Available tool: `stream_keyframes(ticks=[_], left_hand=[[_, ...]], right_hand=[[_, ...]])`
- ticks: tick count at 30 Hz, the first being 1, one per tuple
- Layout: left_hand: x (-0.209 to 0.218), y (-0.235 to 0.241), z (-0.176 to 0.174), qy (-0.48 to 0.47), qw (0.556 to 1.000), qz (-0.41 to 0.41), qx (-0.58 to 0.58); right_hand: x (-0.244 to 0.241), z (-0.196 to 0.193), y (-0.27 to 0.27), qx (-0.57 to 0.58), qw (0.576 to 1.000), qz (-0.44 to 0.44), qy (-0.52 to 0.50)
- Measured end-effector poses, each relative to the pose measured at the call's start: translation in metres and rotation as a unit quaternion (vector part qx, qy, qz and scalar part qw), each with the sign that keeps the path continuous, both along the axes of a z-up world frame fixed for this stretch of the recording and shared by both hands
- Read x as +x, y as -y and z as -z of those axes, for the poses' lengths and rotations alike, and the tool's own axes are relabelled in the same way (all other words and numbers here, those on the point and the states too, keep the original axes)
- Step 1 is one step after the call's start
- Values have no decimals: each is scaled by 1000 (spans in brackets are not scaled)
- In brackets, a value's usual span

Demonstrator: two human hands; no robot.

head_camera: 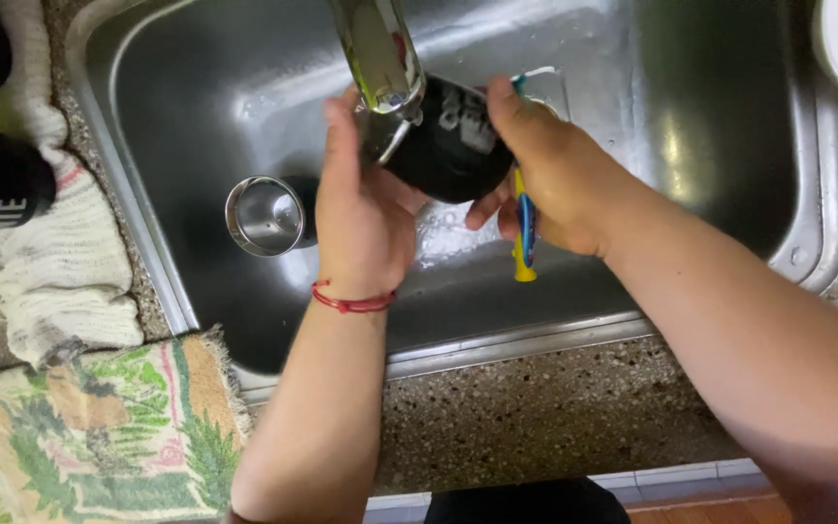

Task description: The person washes a black cup in a kitchen sink using a toothbrush and running water. They scrub the exterior and interior of the cup, rinse it, and place it on a towel next to other cups.

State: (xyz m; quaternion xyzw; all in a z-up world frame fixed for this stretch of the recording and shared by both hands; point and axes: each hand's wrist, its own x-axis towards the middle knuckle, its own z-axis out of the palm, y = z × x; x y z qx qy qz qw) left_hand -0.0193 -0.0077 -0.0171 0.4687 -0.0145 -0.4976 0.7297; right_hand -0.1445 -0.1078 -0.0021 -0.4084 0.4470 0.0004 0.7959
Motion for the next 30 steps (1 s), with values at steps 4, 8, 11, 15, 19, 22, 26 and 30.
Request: stream_keyframes(ticks=[4, 8, 11, 15, 19, 22, 26, 30], left_hand=[[-3, -4, 16, 134, 984, 39, -109], [0, -6, 11, 360, 924, 131, 6], [1, -10, 17, 343, 929, 138, -23], [-18, -10, -9, 278, 953, 109, -40], [-33, -11, -25, 340, 933, 115, 38], [-36, -19, -36, 430, 887, 124, 116], [-34, -33, -68, 582, 722, 207, 310], [-33, -51, -72, 695, 519, 271, 418]], right_hand=[[3, -4, 1, 38, 998, 14, -54], [7, -5, -6, 20, 998, 23, -61], [9, 6, -11, -21, 997, 50, -54], [11, 0, -12, -8, 970, 236, -53], [7, 5, -9, 65, 947, 315, -6], [0, 19, -10, 32, 974, 223, 2], [-6, 17, -11, -41, 998, 38, -30], [-20, -52, -8, -275, 922, -192, -194]])
